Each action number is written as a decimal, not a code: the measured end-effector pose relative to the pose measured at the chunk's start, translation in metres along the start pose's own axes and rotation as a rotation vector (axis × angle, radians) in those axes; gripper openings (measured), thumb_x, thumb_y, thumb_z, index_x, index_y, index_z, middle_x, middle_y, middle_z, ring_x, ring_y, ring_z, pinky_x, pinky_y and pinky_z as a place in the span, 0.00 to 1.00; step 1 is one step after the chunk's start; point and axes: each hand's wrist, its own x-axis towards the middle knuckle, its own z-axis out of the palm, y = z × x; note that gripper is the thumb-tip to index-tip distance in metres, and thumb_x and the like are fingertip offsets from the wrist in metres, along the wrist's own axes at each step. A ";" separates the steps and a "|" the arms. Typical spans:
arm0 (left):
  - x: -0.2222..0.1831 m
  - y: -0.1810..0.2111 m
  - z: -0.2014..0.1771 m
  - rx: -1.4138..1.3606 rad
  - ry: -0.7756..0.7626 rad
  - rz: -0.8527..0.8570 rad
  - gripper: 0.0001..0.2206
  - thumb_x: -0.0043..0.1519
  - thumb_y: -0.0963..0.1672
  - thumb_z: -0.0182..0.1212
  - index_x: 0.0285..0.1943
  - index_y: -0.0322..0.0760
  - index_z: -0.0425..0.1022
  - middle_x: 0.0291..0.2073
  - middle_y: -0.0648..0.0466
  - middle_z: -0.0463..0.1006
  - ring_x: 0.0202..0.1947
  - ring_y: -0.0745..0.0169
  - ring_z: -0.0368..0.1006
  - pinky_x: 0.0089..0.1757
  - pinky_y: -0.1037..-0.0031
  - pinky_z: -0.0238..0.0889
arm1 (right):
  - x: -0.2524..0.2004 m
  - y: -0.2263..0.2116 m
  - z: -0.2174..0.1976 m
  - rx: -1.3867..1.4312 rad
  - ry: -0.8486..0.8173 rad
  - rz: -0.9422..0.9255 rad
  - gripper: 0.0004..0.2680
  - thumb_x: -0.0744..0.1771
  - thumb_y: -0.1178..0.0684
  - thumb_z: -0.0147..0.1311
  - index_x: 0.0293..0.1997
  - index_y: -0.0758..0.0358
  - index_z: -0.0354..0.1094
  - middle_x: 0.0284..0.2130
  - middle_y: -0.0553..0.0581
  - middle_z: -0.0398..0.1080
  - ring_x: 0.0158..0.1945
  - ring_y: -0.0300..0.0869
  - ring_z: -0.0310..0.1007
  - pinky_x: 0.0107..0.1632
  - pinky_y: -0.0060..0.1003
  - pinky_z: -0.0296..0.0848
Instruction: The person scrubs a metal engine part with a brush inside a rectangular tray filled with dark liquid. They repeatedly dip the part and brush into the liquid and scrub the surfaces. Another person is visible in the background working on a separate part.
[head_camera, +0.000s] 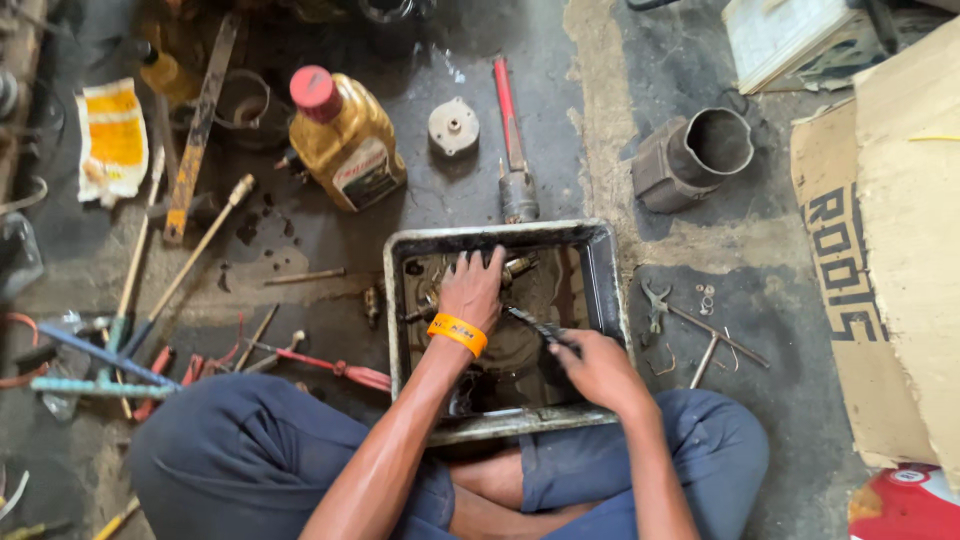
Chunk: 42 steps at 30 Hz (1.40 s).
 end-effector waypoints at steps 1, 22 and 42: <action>0.004 -0.004 -0.003 -0.027 -0.033 0.005 0.32 0.52 0.42 0.68 0.68 0.38 0.63 0.55 0.38 0.74 0.60 0.34 0.68 0.54 0.51 0.65 | 0.001 -0.004 -0.004 0.035 0.070 0.010 0.13 0.67 0.48 0.54 0.51 0.64 0.75 0.44 0.69 0.77 0.50 0.60 0.76 0.52 0.47 0.73; 0.004 0.014 0.007 -0.080 -0.238 -0.134 0.26 0.58 0.43 0.57 0.68 0.34 0.63 0.61 0.37 0.69 0.67 0.29 0.57 0.58 0.33 0.53 | 0.017 -0.027 0.029 0.077 0.468 -0.119 0.07 0.68 0.56 0.50 0.41 0.67 0.74 0.33 0.73 0.75 0.39 0.68 0.75 0.42 0.56 0.73; -0.004 0.007 0.010 0.031 -0.060 -0.033 0.30 0.51 0.41 0.63 0.65 0.31 0.63 0.58 0.36 0.70 0.60 0.34 0.66 0.54 0.47 0.63 | 0.013 -0.024 0.038 0.092 0.471 -0.156 0.08 0.70 0.55 0.49 0.45 0.70 0.73 0.35 0.74 0.75 0.42 0.68 0.75 0.40 0.54 0.73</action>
